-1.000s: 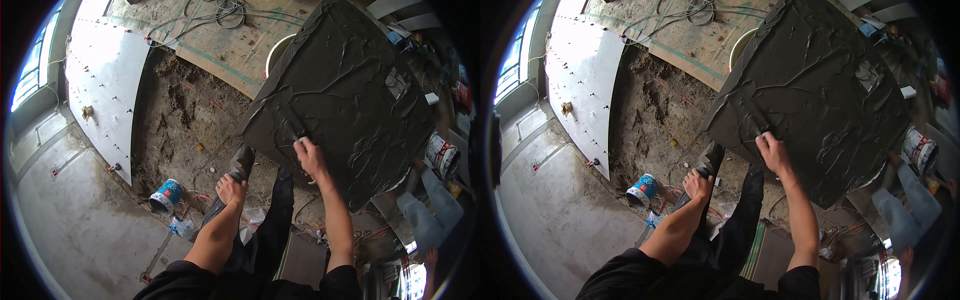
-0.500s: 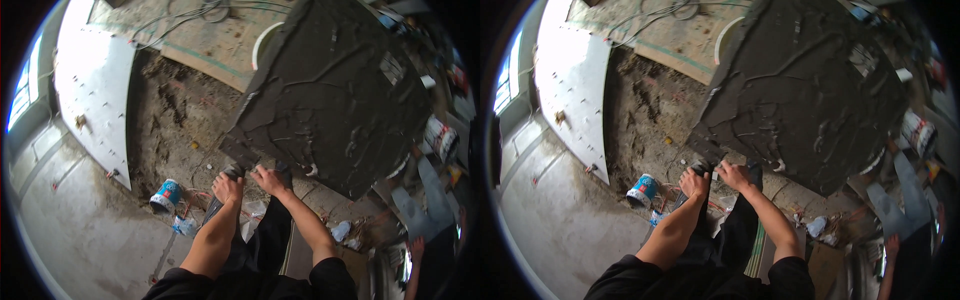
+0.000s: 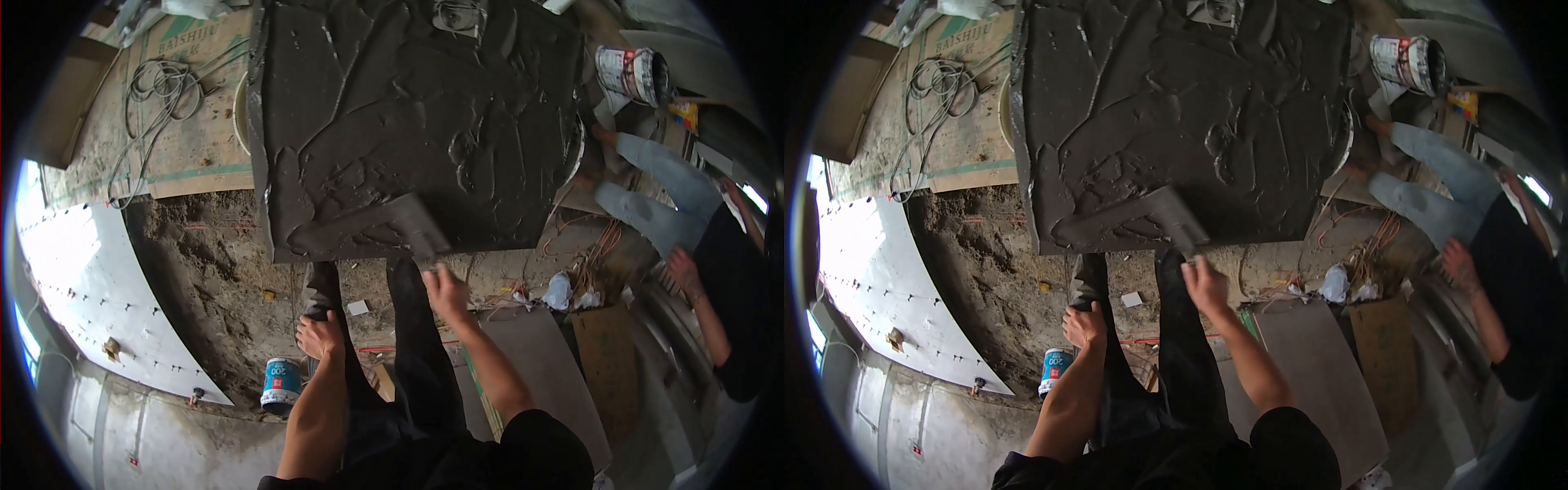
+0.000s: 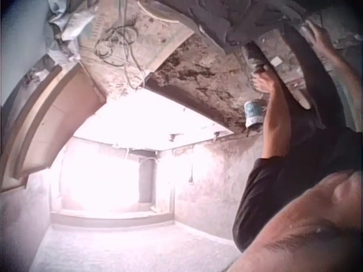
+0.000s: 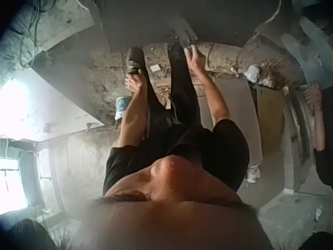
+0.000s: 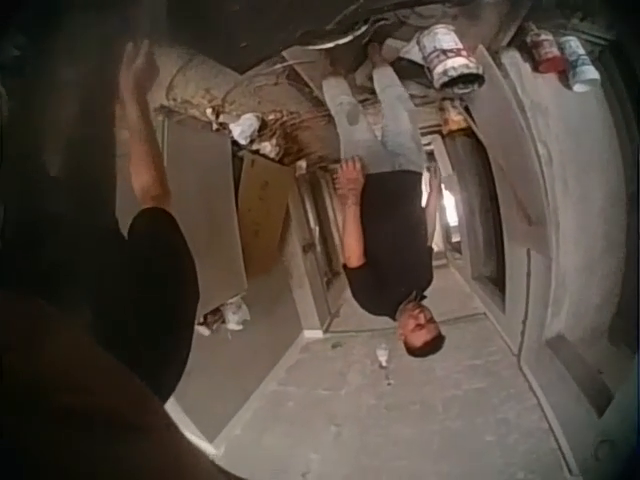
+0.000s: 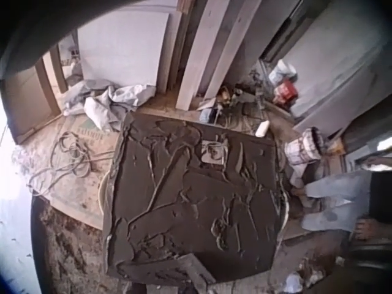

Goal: Spreading mortar onto the back of a large ceramic tile using a trowel.

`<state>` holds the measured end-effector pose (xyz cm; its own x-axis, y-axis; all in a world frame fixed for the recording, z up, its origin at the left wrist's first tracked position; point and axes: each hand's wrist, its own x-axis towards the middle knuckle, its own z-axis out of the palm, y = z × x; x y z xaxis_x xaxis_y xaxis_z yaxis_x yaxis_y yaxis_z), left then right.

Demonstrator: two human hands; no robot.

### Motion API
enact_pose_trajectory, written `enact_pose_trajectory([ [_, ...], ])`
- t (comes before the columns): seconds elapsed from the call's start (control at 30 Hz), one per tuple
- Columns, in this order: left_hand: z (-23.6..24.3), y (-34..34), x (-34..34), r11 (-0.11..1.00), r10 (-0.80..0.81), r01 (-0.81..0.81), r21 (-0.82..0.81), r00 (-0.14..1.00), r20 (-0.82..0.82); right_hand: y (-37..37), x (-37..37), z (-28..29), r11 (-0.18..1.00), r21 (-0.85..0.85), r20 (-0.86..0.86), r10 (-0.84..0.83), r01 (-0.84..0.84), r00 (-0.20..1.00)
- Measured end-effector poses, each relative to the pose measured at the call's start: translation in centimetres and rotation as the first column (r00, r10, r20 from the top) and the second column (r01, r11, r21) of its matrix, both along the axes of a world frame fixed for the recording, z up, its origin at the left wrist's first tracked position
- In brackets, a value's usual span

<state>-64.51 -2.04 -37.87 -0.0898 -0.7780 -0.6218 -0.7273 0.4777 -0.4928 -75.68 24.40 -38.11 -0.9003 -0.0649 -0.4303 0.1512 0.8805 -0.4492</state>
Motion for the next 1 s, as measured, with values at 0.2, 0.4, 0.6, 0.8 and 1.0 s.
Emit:
enact_pose_trajectory([
  [0.2,0.0,-0.6,0.0,0.997,-0.077,0.077,-0.026,0.997,0.010,6.0,-3.2,-0.1,0.502,-0.370,0.495,-0.605,0.781,0.624],
  [0.4,0.4,0.1,-1.2,0.992,-0.122,0.122,-0.006,0.992,0.012,1.9,2.2,-0.8,0.914,-0.335,0.295,-0.130,0.230,0.947],
  [0.6,0.5,0.5,-0.8,0.980,-0.196,0.196,-0.031,0.981,0.012,1.6,4.7,1.4,0.915,0.081,0.086,-0.402,0.396,0.912],
  [0.8,-0.1,0.0,-0.5,0.974,-0.221,0.221,-0.059,0.975,-0.009,0.9,0.0,2.5,0.277,-0.409,0.511,-0.720,0.869,0.470],
  [1.0,0.7,0.9,-1.3,0.976,-0.217,0.217,-0.024,0.976,-0.002,2.1,-11.5,1.0,0.682,-0.390,0.386,-0.489,0.619,0.782],
])
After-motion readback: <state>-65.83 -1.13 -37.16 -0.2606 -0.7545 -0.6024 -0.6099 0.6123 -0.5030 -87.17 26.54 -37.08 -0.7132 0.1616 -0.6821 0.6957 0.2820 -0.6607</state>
